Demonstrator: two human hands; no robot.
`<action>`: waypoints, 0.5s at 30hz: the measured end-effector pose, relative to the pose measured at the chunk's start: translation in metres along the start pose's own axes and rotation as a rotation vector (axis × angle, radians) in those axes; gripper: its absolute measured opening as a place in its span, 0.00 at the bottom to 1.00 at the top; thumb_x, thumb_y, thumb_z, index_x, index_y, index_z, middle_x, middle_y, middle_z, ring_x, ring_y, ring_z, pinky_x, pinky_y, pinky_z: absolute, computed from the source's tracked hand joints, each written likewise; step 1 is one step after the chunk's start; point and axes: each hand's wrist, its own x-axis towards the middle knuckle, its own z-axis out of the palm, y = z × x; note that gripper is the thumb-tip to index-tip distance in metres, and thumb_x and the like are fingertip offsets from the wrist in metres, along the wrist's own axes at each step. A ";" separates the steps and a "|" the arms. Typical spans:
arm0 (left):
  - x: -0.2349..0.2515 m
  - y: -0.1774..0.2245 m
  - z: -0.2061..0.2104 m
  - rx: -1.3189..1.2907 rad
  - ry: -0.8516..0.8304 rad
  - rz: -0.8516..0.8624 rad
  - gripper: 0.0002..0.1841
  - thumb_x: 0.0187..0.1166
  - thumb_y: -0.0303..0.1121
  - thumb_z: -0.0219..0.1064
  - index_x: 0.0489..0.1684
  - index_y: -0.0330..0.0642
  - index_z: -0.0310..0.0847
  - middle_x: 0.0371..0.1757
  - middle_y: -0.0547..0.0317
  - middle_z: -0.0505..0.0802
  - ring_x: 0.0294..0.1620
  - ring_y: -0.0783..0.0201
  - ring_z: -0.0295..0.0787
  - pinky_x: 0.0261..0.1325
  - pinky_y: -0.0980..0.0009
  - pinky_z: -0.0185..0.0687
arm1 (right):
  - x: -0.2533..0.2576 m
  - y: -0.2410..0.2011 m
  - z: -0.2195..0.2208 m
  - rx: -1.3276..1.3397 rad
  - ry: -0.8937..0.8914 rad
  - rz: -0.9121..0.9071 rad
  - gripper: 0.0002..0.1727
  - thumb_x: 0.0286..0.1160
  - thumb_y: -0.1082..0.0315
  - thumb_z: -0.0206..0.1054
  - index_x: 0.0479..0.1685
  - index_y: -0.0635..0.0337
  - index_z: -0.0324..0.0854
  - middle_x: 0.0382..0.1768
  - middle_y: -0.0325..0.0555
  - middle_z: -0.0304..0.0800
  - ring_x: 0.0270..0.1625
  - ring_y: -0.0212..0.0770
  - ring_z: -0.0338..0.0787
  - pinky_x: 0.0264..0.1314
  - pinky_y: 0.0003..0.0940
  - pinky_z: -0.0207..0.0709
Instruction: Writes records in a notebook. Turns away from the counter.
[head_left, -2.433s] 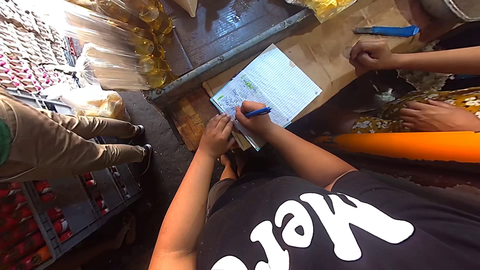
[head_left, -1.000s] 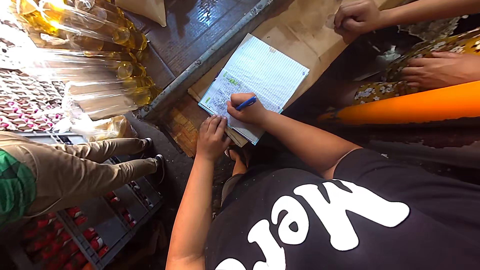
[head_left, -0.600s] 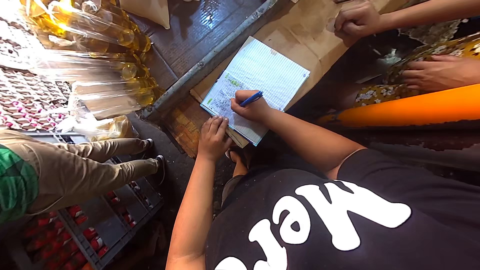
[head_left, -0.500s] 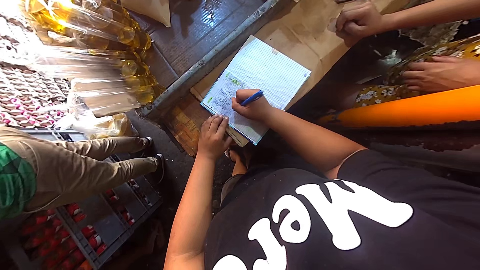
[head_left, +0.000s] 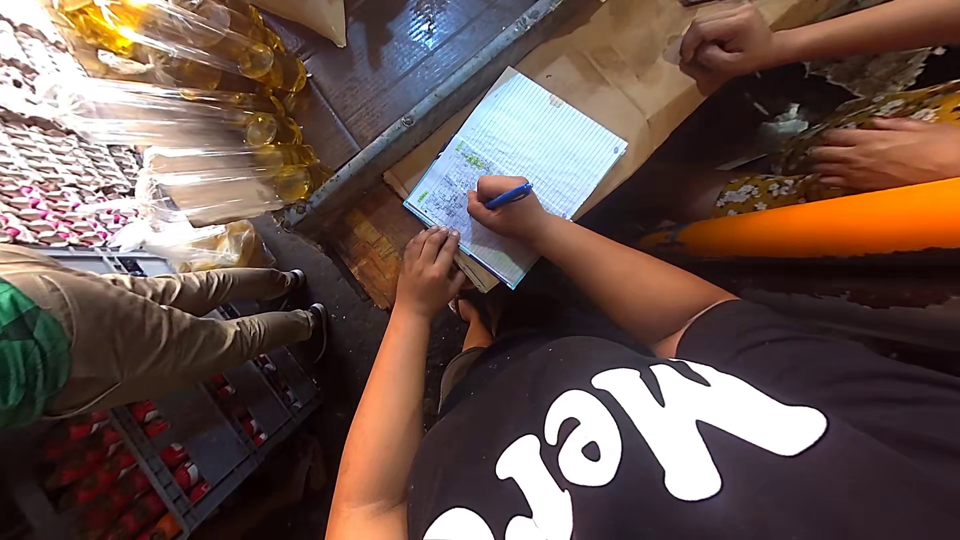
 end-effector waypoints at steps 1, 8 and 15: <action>0.000 0.000 0.001 0.003 0.003 0.002 0.29 0.57 0.38 0.79 0.63 0.39 0.89 0.64 0.45 0.91 0.73 0.44 0.83 0.79 0.51 0.74 | 0.000 0.001 0.000 -0.003 0.006 -0.001 0.18 0.75 0.71 0.63 0.14 0.58 0.70 0.14 0.41 0.71 0.20 0.34 0.74 0.23 0.30 0.65; 0.000 0.000 0.001 0.011 0.016 0.001 0.29 0.57 0.38 0.80 0.63 0.39 0.89 0.64 0.45 0.92 0.73 0.44 0.84 0.79 0.52 0.74 | 0.000 -0.001 -0.002 0.012 0.002 0.021 0.17 0.75 0.71 0.63 0.15 0.58 0.70 0.15 0.40 0.70 0.20 0.32 0.73 0.23 0.28 0.64; -0.001 0.000 0.002 0.006 0.003 -0.006 0.29 0.57 0.39 0.80 0.63 0.39 0.89 0.64 0.44 0.91 0.73 0.43 0.83 0.79 0.51 0.74 | 0.002 0.001 -0.003 -0.022 0.120 0.073 0.18 0.75 0.71 0.63 0.14 0.57 0.68 0.14 0.39 0.69 0.19 0.33 0.71 0.23 0.30 0.63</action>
